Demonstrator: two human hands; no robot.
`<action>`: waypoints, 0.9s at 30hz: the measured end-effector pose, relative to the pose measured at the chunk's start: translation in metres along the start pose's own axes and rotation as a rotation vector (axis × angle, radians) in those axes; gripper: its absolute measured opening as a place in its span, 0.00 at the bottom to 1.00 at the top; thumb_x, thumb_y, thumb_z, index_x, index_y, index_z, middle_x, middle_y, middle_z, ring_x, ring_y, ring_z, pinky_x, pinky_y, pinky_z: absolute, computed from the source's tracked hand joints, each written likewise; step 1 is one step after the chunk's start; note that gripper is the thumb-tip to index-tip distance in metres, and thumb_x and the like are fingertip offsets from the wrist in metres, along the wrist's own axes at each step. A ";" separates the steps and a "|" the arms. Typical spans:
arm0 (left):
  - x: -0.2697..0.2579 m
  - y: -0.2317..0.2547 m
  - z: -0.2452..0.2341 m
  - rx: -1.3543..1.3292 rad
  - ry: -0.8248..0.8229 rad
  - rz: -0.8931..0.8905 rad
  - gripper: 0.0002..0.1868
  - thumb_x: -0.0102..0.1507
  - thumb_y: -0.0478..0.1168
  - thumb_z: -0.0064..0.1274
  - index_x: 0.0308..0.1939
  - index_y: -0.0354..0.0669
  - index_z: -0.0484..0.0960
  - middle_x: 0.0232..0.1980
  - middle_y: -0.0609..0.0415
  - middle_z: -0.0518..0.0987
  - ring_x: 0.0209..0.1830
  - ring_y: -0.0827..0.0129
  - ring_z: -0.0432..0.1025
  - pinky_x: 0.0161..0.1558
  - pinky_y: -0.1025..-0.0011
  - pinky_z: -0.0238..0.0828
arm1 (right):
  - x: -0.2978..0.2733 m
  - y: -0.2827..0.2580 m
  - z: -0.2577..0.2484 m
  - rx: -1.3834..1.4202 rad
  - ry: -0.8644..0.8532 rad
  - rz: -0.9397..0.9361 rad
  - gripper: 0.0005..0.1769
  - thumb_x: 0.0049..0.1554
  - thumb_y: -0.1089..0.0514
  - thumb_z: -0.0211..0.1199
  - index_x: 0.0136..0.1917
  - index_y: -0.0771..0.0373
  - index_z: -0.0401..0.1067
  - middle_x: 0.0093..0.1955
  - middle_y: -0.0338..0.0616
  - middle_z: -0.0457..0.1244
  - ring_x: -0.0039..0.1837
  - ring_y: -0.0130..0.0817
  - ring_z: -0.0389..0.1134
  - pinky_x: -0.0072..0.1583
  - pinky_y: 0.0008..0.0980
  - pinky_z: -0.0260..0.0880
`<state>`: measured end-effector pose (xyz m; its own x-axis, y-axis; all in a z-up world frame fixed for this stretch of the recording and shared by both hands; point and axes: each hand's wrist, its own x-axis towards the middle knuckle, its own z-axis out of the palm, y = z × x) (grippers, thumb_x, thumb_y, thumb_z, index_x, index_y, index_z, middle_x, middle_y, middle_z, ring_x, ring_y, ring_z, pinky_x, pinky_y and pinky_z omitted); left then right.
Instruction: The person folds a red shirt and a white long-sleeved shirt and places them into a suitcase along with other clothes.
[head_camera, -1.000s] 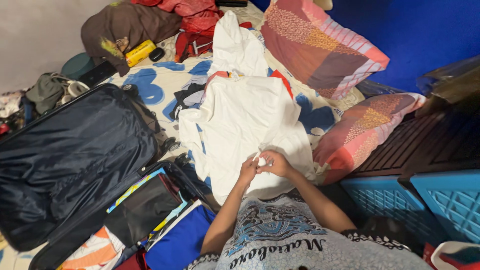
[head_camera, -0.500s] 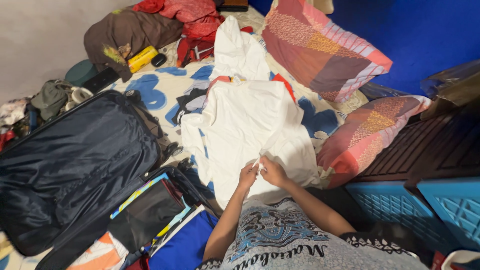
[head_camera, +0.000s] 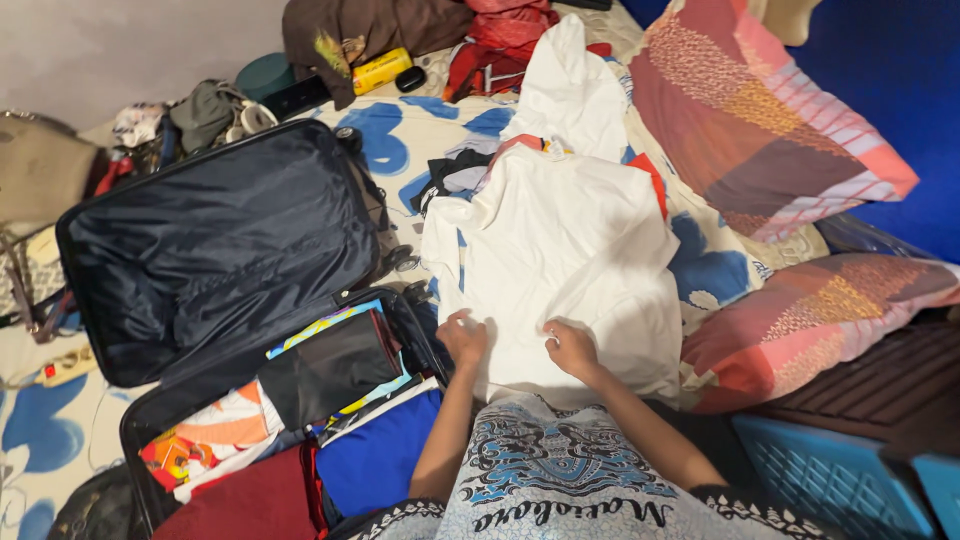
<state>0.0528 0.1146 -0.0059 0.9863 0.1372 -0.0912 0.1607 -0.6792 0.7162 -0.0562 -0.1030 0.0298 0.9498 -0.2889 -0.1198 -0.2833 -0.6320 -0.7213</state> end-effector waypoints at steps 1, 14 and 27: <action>0.000 -0.004 -0.006 0.001 0.004 -0.010 0.27 0.52 0.40 0.66 0.55 0.47 0.77 0.60 0.35 0.66 0.64 0.43 0.60 0.62 0.59 0.62 | 0.002 -0.002 0.000 -0.001 -0.010 -0.003 0.14 0.51 0.60 0.62 0.52 0.54 0.76 0.46 0.48 0.71 0.46 0.47 0.73 0.52 0.42 0.72; -0.016 -0.035 0.019 -0.220 0.070 -0.346 0.43 0.65 0.43 0.50 0.77 0.27 0.48 0.76 0.27 0.58 0.76 0.44 0.56 0.74 0.64 0.49 | 0.007 0.018 0.038 -0.170 -0.058 -0.175 0.08 0.52 0.58 0.64 0.47 0.56 0.73 0.46 0.47 0.68 0.54 0.50 0.68 0.56 0.48 0.68; -0.018 0.037 -0.030 -0.422 0.155 -0.079 0.14 0.69 0.45 0.52 0.47 0.35 0.77 0.48 0.44 0.76 0.42 0.63 0.74 0.42 0.67 0.74 | 0.021 0.036 0.053 -0.098 -0.155 -0.094 0.07 0.54 0.58 0.65 0.47 0.57 0.70 0.47 0.48 0.65 0.55 0.53 0.64 0.55 0.49 0.66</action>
<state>0.0401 0.1084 0.0429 0.9494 0.3047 -0.0757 0.1749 -0.3131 0.9335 -0.0394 -0.0941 -0.0353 0.9796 -0.1158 -0.1642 -0.1966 -0.7200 -0.6655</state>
